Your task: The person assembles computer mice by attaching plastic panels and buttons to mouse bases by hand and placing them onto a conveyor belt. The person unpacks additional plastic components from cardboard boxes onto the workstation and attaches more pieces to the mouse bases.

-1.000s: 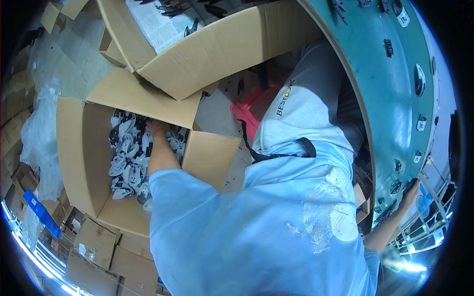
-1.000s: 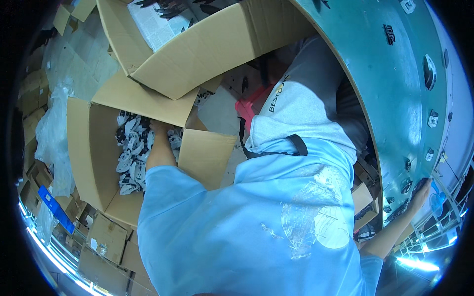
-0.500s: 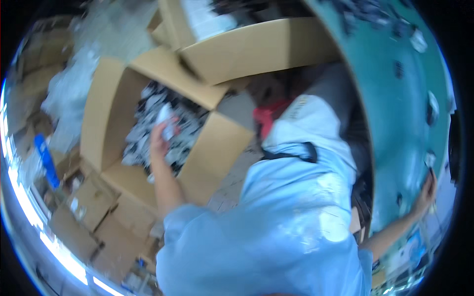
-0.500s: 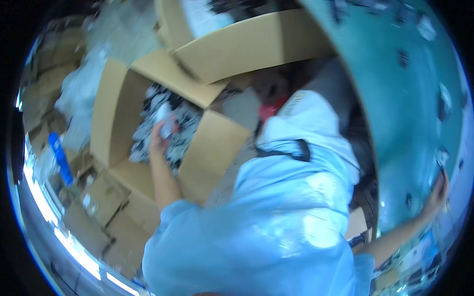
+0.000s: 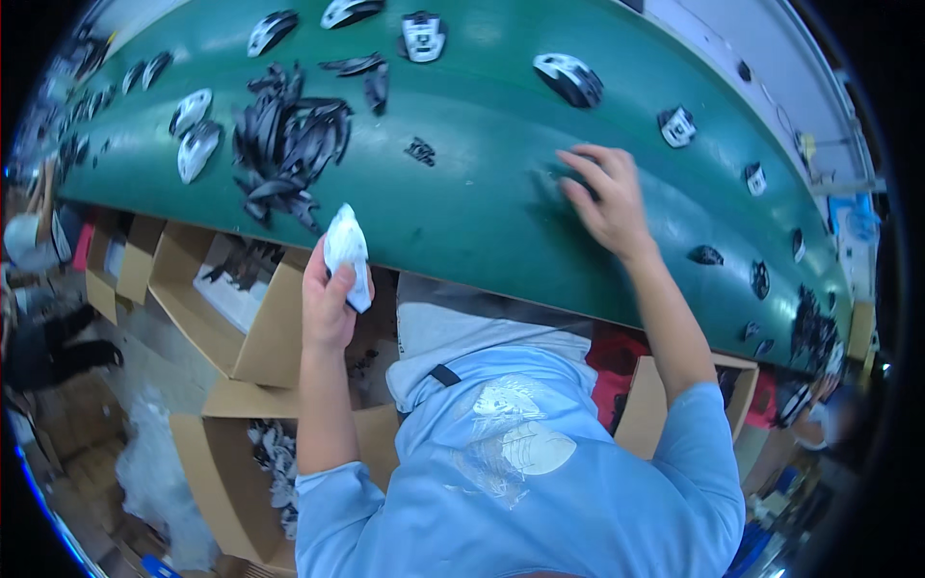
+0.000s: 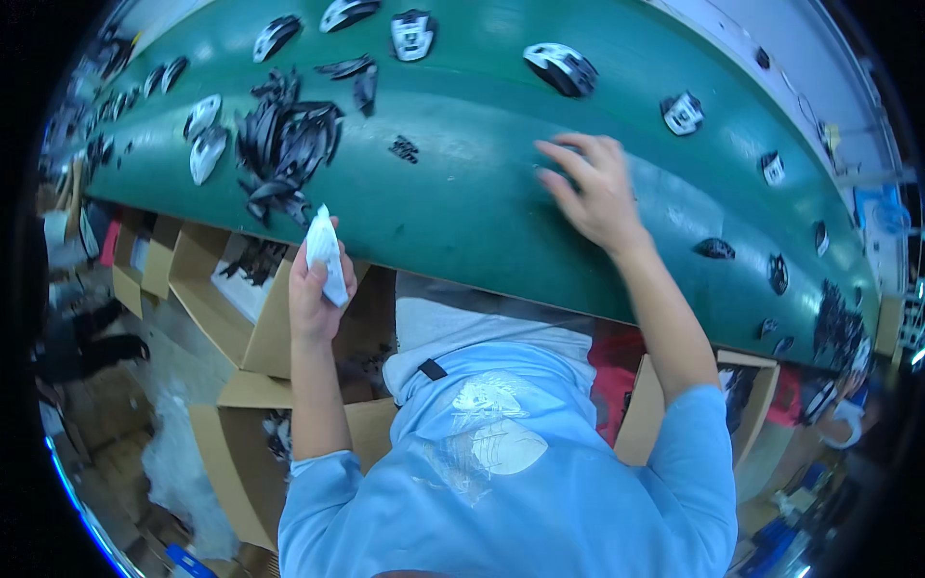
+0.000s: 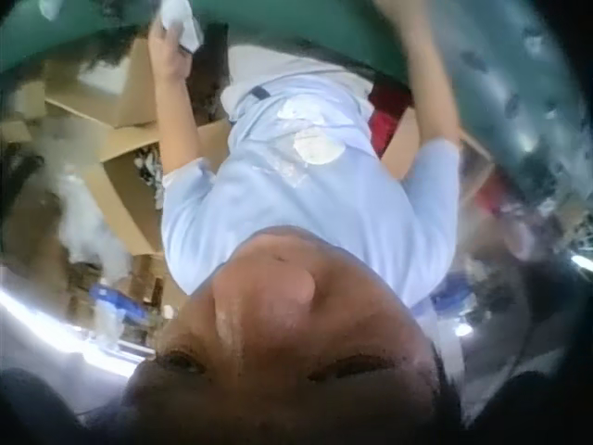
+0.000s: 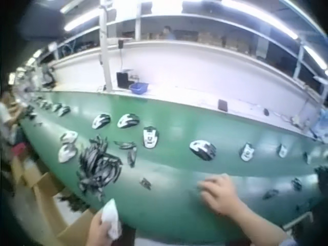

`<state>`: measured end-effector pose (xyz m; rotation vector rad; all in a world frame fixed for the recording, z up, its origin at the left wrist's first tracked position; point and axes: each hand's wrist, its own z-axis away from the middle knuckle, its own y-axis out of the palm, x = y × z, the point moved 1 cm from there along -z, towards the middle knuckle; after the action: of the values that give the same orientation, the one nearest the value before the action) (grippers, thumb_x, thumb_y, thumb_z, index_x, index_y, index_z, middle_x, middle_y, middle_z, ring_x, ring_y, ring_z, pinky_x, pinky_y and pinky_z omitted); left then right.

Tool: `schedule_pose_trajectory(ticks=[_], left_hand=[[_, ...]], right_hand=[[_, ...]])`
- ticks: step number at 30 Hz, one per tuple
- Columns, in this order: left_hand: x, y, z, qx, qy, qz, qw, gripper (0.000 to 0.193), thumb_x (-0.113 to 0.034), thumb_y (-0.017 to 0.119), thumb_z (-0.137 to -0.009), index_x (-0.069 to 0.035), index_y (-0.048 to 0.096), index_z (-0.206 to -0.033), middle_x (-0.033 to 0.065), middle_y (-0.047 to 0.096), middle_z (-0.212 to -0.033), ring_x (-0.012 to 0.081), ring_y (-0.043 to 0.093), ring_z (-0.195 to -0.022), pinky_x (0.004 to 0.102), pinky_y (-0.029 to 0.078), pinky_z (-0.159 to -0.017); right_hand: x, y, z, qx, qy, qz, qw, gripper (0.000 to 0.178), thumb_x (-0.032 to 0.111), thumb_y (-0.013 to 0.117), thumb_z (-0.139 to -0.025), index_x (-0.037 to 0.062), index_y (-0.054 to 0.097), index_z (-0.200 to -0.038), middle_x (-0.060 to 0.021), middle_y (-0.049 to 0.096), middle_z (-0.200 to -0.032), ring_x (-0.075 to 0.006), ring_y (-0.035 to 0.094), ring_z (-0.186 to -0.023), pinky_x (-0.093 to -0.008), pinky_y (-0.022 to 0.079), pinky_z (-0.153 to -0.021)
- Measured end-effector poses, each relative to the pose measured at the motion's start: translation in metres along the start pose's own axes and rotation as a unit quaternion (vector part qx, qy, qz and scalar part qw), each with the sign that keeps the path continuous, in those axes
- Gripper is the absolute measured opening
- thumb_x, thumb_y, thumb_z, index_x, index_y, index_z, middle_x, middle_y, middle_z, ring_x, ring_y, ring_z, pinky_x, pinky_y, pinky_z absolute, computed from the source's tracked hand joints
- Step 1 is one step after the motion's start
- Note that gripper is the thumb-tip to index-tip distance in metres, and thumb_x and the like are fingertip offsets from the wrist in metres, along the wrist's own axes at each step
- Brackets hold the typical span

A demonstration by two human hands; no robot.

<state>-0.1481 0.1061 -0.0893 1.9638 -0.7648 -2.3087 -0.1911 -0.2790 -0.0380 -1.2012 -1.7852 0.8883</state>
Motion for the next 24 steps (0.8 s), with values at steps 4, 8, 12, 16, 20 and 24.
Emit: schedule_pose_trajectory(ticks=[4,8,12,16,20,24], left_hand=[[0.012,0.018,-0.039,0.006,-0.002,0.199,0.980,0.075,-0.063,0.044,-0.102,0.002,0.049,-0.139,0.0024,0.055,-0.087,0.0115,0.043,-0.063,0.0265,0.034,-0.051],[0.018,0.032,-0.042,-0.079,-0.033,0.234,0.968,0.056,-0.058,0.046,-0.104,-0.006,0.058,-0.120,0.0037,0.057,-0.087,0.0146,0.046,-0.066,0.0293,0.036,-0.053],[0.015,0.050,-0.040,-0.083,-0.072,0.281,0.953,0.047,-0.058,0.045,-0.104,-0.013,0.058,-0.109,0.0039,0.053,-0.083,0.0155,0.041,-0.063,0.0286,0.035,-0.052],[0.017,0.069,-0.033,-0.071,-0.084,0.294,0.949,0.050,-0.059,0.042,-0.104,-0.012,0.058,-0.109,0.0054,0.055,-0.086,0.0148,0.043,-0.064,0.0298,0.037,-0.050],[0.031,0.087,-0.030,-0.007,-0.094,0.261,0.961,0.053,-0.060,0.040,-0.105,-0.011,0.058,-0.116,0.0079,0.064,-0.097,0.0143,0.054,-0.072,0.0294,0.044,-0.055],[0.046,0.109,-0.033,-0.128,-0.066,0.172,0.975,0.053,-0.060,0.040,-0.105,-0.011,0.058,-0.119,0.0065,0.066,-0.100,0.0158,0.061,-0.083,0.0308,0.050,-0.067]], right_hand=[[0.044,0.080,-0.081,0.012,0.014,-0.176,0.984,0.034,0.031,0.071,-0.090,0.0086,0.071,-0.117,-0.0130,0.068,-0.106,-0.0329,0.063,-0.103,-0.0434,0.052,-0.087],[0.066,0.111,-0.114,0.089,0.026,-0.107,0.990,0.031,0.029,0.074,-0.088,0.0079,0.070,-0.110,-0.0128,0.070,-0.100,-0.0341,0.065,-0.098,-0.0429,0.054,-0.084],[0.048,0.109,-0.106,0.083,-0.037,-0.244,0.966,0.029,0.022,0.074,-0.088,0.0081,0.070,-0.112,-0.0070,0.070,-0.089,-0.0264,0.067,-0.086,-0.0391,0.055,-0.077],[0.065,0.058,-0.065,0.116,0.123,-0.485,0.858,0.032,0.018,0.073,-0.092,0.0049,0.069,-0.120,-0.0014,0.065,-0.091,-0.0125,0.061,-0.079,-0.0296,0.052,-0.069],[0.079,0.048,-0.021,0.100,0.218,-0.750,0.617,0.030,0.013,0.065,-0.100,-0.0018,0.065,-0.126,-0.0024,0.059,-0.104,-0.0056,0.053,-0.071,-0.0189,0.045,-0.060],[0.072,0.043,0.002,0.065,0.251,-0.749,0.610,0.022,0.011,0.065,-0.100,-0.0033,0.064,-0.117,-0.0049,0.063,-0.106,-0.0058,0.057,-0.075,-0.0194,0.048,-0.062]])
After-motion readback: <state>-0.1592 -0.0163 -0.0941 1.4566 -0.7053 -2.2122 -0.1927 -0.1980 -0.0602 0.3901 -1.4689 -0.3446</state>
